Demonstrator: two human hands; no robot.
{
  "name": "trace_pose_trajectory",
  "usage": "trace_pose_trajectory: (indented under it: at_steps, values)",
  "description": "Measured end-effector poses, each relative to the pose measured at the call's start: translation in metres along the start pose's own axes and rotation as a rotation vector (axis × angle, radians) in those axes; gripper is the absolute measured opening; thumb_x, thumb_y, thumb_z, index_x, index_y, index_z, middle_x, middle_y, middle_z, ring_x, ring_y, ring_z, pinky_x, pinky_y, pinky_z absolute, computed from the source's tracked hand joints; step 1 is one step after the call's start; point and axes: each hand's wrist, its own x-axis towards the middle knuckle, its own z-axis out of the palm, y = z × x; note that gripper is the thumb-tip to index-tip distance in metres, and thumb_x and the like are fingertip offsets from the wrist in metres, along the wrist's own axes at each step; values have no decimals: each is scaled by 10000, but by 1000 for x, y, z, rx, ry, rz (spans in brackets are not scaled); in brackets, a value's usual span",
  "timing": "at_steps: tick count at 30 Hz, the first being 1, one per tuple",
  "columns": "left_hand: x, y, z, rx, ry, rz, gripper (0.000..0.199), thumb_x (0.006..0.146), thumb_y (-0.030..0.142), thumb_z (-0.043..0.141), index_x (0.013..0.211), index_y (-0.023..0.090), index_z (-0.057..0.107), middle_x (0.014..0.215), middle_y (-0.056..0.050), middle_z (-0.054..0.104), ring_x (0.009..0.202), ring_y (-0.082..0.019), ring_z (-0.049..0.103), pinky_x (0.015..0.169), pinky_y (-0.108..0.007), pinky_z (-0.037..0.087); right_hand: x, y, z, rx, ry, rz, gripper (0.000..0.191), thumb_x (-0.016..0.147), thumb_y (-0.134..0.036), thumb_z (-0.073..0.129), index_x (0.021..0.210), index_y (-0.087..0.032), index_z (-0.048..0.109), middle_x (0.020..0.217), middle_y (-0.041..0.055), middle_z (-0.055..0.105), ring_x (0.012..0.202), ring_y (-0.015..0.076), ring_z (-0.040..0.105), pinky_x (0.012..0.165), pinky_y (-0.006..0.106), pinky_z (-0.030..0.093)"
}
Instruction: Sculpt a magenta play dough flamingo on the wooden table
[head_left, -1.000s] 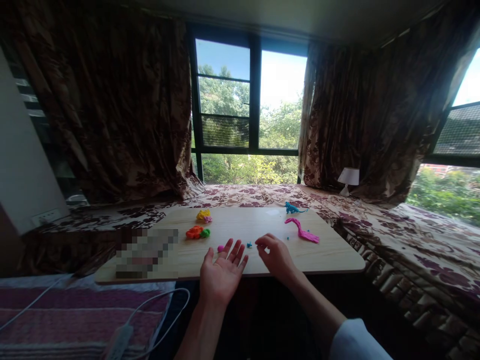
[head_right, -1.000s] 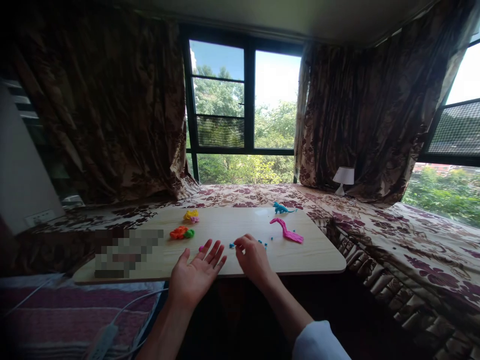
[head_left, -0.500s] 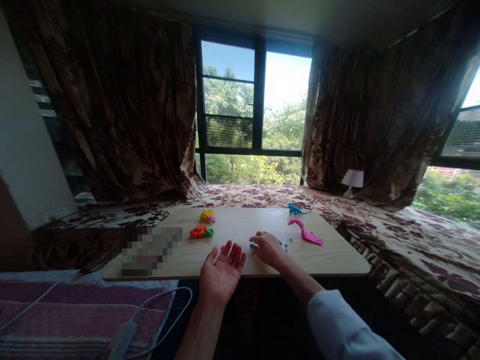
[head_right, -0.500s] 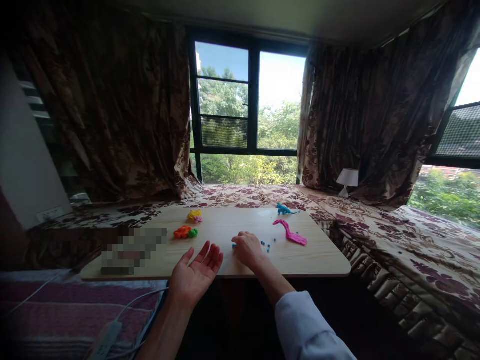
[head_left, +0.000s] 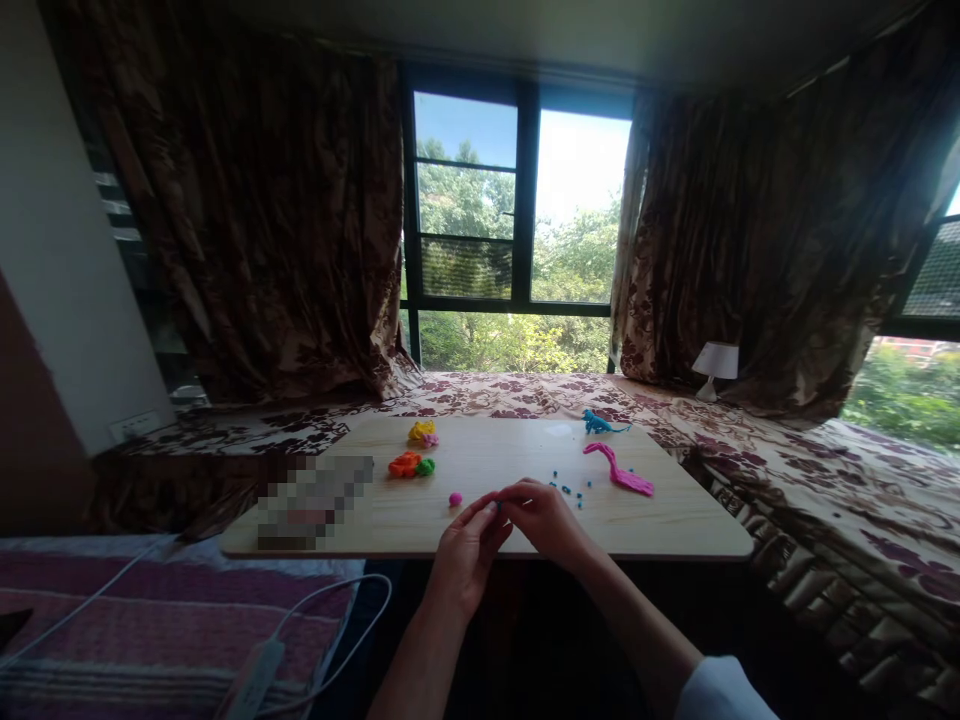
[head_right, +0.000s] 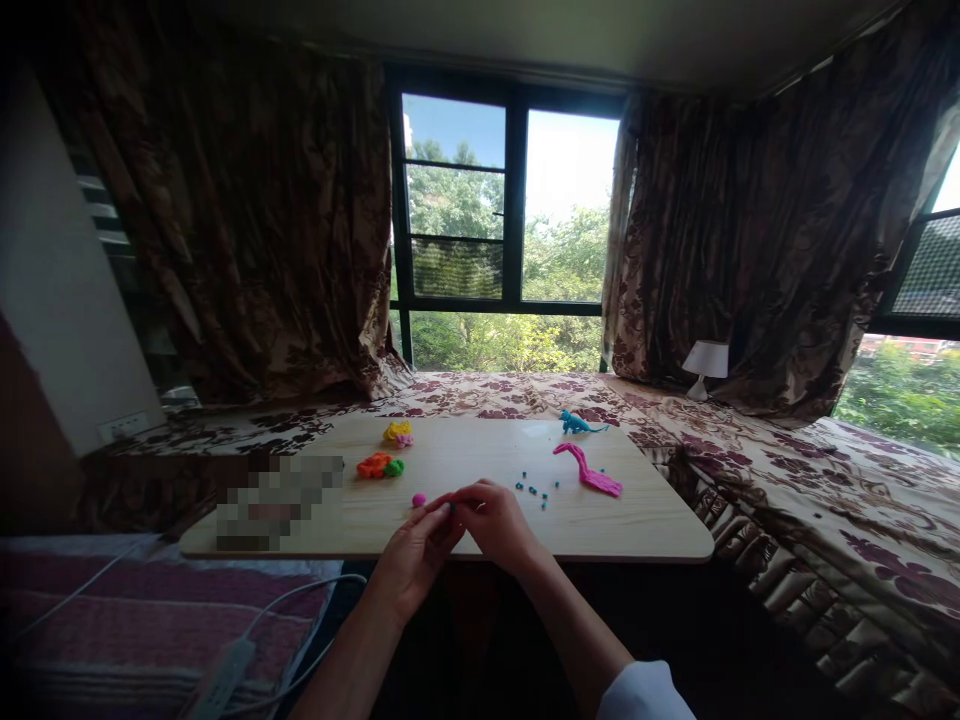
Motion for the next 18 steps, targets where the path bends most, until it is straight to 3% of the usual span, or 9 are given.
trace_pose_trajectory:
  at_steps: [7, 14, 18]
  values:
    - [0, 1, -1, 114, 57, 35, 171, 679, 38, 620, 836, 106, 630, 722, -68, 645, 621, -116, 615, 616, -243, 544, -2, 2, -6, 86, 111, 118, 173, 754, -257, 540, 828, -161, 664, 672, 18, 650, 635, 136, 591, 581, 229, 457]
    - [-7, 2, 4, 171, -49, 5, 236, 680, 121, 653, 916, 126, 640, 743, -65, 656, 625, -119, 613, 618, -250, 545, -8, -1, -5, 83, 86, 34, 171, 767, -204, 523, 857, -191, 667, 811, 21, 657, 750, 143, 604, 679, 238, 465]
    - [-8, 3, 4, 225, -58, -7, 245, 660, 158, 679, 900, 120, 649, 740, -66, 657, 625, -119, 609, 610, -240, 539, -10, -4, -6, -31, 84, -29, 183, 755, -170, 534, 877, -203, 665, 792, 14, 621, 690, 122, 584, 628, 219, 454]
